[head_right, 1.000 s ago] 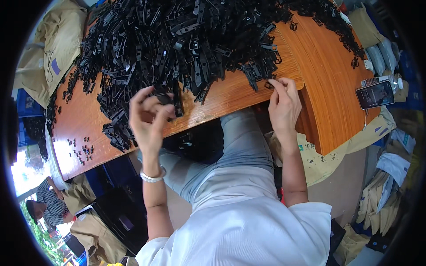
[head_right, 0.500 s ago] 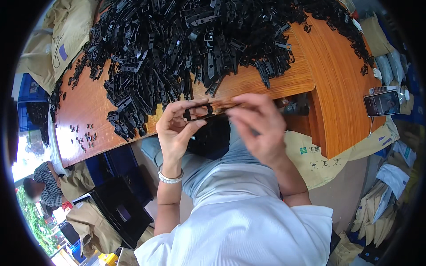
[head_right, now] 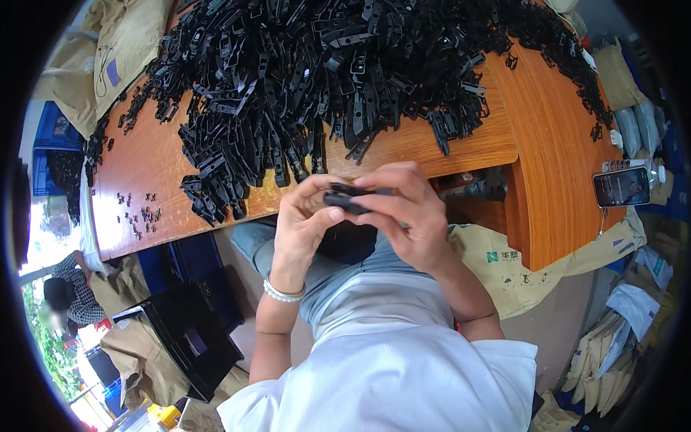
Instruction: The person is manually assembling small black plastic components by joining multiple parts together at a workbench.
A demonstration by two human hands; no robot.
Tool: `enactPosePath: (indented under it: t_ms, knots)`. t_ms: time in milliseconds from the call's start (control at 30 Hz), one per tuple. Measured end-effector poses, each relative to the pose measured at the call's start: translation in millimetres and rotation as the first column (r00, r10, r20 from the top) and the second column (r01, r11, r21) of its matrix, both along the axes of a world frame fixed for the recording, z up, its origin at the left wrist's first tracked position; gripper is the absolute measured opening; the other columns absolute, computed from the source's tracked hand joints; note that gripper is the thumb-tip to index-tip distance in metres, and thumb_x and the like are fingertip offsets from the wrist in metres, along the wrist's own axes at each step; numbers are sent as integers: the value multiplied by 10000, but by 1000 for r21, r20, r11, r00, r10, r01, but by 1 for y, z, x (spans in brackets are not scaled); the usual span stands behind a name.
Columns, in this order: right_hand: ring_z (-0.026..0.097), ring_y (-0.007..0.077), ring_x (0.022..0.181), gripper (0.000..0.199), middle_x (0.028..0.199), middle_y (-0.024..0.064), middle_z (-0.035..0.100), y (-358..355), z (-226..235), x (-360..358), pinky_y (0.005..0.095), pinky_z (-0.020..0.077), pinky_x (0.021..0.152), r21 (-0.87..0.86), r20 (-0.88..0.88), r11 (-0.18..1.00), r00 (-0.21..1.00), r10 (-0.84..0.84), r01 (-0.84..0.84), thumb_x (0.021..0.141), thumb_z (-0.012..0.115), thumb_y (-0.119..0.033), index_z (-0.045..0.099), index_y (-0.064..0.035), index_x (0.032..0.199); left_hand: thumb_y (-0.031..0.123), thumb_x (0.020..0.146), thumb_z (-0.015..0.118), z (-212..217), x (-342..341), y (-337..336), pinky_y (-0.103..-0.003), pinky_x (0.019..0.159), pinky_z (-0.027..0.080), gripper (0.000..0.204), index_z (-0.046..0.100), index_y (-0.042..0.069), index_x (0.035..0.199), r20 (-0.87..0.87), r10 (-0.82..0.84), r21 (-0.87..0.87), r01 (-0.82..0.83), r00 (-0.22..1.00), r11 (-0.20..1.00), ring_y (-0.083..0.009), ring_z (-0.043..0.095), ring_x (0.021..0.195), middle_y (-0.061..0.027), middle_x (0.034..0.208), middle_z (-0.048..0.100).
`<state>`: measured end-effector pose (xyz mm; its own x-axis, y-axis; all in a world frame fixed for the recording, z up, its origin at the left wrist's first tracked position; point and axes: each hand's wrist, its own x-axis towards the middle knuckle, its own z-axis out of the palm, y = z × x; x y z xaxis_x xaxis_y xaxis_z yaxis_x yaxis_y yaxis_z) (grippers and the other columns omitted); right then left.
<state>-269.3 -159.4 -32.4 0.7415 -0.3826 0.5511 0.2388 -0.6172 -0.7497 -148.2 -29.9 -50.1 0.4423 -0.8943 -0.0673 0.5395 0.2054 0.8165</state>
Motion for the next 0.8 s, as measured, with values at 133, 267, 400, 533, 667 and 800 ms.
enactPosePath:
  t_ms: [133,267,400,533,667,800]
  knots:
    - [533,161,736,256,867,126,582,-3,-10,-8,246,416,600,248,66,953,979,-194,173,856,562,-187,567,69,852,23,791,616,13,27,-17,-225,594,475,168,601,-34,948,562,33,234,-198,827,952,-104,602,678,-80,775,646]
    - [524,110,594,255,844,96,559,1,-24,-16,198,399,529,660,-37,719,965,-260,219,899,513,-165,567,83,874,-4,756,588,4,50,-20,-266,495,418,53,596,-23,806,873,96,211,-550,478,808,-167,536,504,-123,651,575]
    - [509,106,619,209,878,93,544,3,-29,-15,202,396,542,702,-95,678,972,-213,218,874,546,-114,573,92,899,-32,745,553,-5,38,-14,-327,503,417,107,572,1,846,957,9,165,-568,291,806,-259,540,543,-122,722,525]
    - [482,101,649,160,972,92,525,2,-32,-17,200,392,572,670,-167,704,972,-166,236,834,581,-52,588,90,908,53,746,618,-9,14,-10,-345,496,416,78,559,14,780,996,-31,73,-585,80,808,-243,541,605,-91,724,496]
    - [492,111,675,131,1000,90,519,6,-29,-10,198,395,595,677,-156,706,978,-137,207,808,592,-12,605,90,890,68,744,637,-21,9,-3,-348,513,427,96,557,17,762,992,-114,49,-675,-52,736,-254,549,694,-98,807,505]
    - [514,100,727,113,974,80,537,2,-36,0,176,392,617,471,-147,879,989,-2,72,770,606,31,615,91,866,41,770,612,-20,-2,10,-311,554,462,111,518,-7,802,995,41,40,-734,93,678,-228,581,696,-117,870,551]
